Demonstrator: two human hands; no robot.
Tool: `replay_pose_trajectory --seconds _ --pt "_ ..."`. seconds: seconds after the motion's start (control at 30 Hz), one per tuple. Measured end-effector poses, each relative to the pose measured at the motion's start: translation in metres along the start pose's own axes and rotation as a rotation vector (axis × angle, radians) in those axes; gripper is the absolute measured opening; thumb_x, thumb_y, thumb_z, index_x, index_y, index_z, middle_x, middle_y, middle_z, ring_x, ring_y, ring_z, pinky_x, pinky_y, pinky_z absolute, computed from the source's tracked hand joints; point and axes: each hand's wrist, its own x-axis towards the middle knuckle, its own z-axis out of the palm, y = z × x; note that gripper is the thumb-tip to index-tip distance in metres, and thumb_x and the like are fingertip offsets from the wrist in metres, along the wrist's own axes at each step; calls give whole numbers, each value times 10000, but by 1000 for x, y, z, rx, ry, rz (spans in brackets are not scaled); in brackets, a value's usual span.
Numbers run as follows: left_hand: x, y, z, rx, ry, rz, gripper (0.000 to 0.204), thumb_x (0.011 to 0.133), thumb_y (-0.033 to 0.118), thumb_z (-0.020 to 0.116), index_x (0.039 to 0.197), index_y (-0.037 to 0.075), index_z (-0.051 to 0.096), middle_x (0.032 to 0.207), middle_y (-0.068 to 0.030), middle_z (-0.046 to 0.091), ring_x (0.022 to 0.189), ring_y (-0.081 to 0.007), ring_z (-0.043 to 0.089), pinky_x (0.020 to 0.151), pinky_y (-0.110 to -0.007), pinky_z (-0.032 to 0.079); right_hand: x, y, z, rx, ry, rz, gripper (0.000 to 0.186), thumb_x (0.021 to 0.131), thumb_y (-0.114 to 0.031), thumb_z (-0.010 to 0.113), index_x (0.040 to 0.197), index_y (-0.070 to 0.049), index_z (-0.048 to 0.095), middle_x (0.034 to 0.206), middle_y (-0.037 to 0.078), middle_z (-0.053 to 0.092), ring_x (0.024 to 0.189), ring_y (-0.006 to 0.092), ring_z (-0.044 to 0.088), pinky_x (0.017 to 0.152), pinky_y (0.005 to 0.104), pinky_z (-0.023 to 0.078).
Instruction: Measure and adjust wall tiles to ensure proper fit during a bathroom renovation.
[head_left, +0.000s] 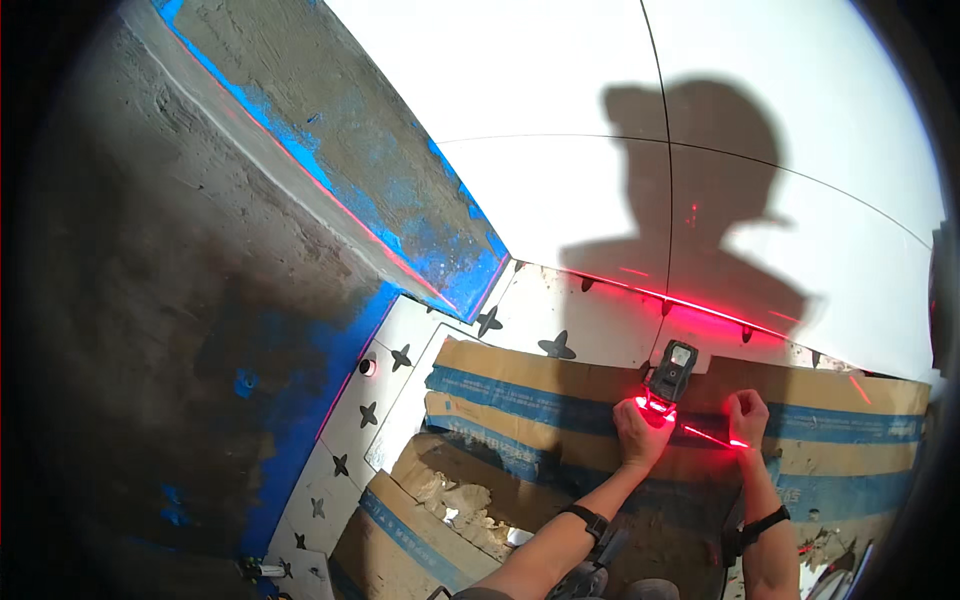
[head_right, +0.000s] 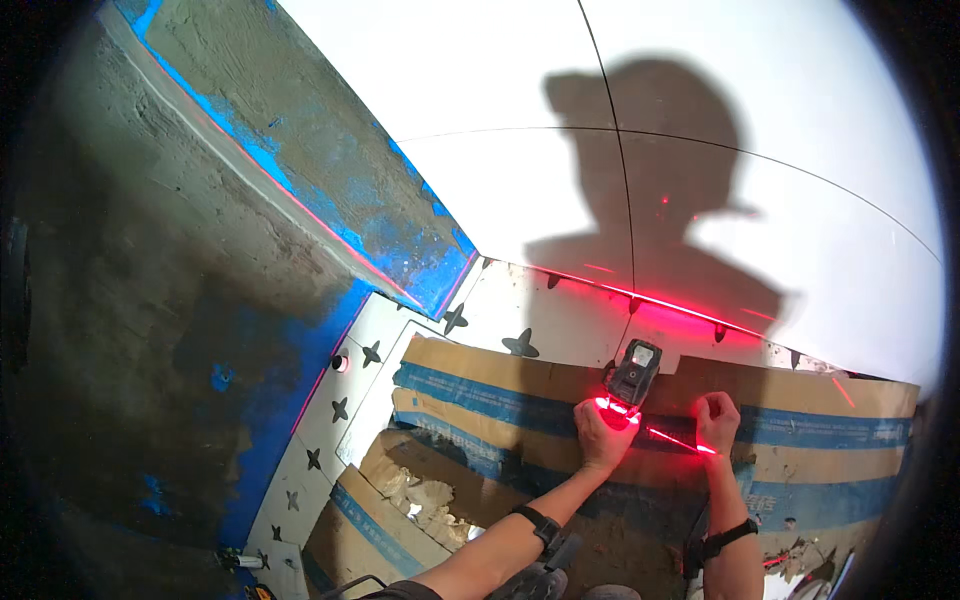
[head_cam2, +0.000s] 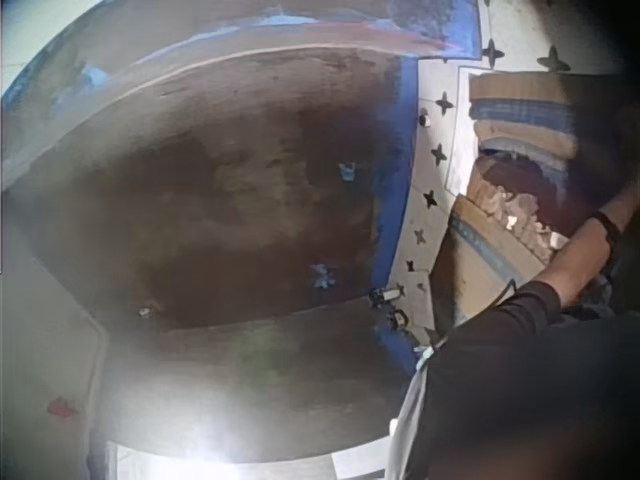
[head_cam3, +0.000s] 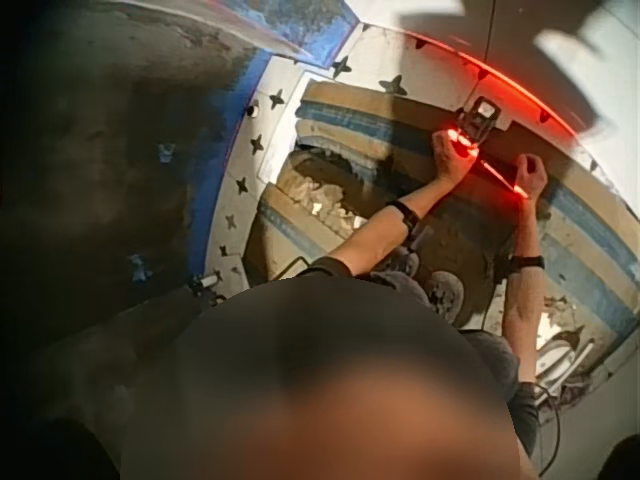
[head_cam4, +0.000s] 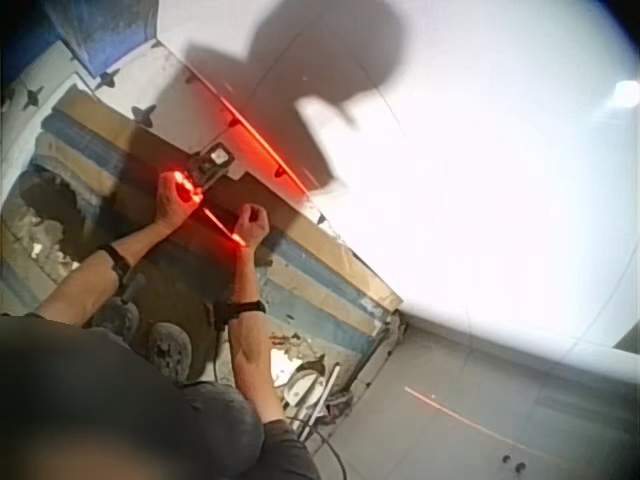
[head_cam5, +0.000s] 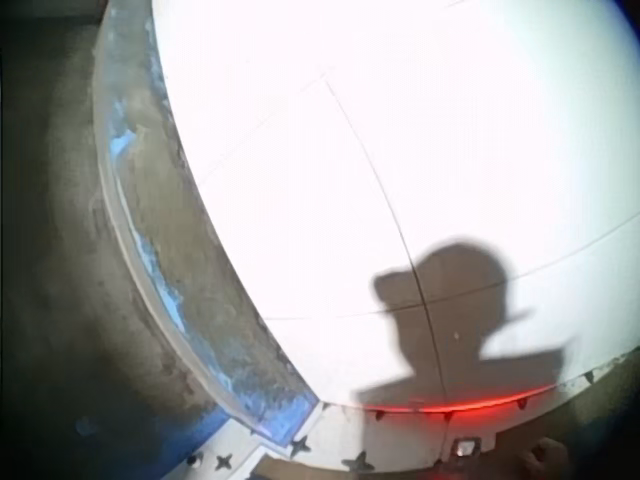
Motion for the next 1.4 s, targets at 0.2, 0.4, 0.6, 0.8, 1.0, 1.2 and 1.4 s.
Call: replay_pose_trajectory --seconds 0.2,0.4,0.6,0.8,1.0,1.2,1.4 --pt "-2 -7 3 27 -15 -1 689 680 230 932 1169 18 497 1120 -199 576 1118 -425 542 971 -540 482 1 -3 -1 -57 -9 -24 136 946 -113 718 881 -2 672 731 11 642 688 70 578 640 269 486" --pt "-4 -7 4 57 -32 18 694 684 249 929 1180 17 503 1113 -196 581 1107 -425 546 959 -542 481 0 -4 -4 -6 -34 27 123 939 -102 718 883 -2 672 729 4 634 684 64 566 633 264 474" --pt "-4 -6 8 79 -29 35 693 680 268 934 1171 22 512 1105 -191 585 1108 -420 548 963 -545 478 2 3 -7 -10 -31 -2 117 940 -100 713 892 2 678 728 19 640 682 74 579 643 267 492" --pt "9 -7 -6 44 -22 -8 651 697 261 928 1145 15 524 1083 -209 599 1079 -441 573 931 -544 479 4 -2 10 -21 -19 -25 108 924 -96 717 891 -2 675 723 36 632 690 98 589 660 295 506" --pt "9 -10 -65 -64 -410 213 735 775 301 905 1352 18 549 1321 -206 587 1224 -398 559 1063 -492 467 6 48 2 15 83 -30 90 887 -78 700 862 -2 657 732 68 598 688 130 559 655 318 483" --pt "25 -82 -201 388 -1240 281 512 1033 246 629 1441 -54 551 1127 -236 720 958 -324 709 815 -426 566 5 108 33 37 169 -38 133 822 -1 636 783 16 510 721 151 492 664 268 517 642 419 437" --pt "42 -45 -304 522 -1080 44 520 1024 257 636 1442 -39 548 1147 -231 705 992 -332 695 841 -430 557 15 128 71 -64 265 -160 168 829 -68 679 865 18 539 857 212 543 852 405 547 797 482 445"
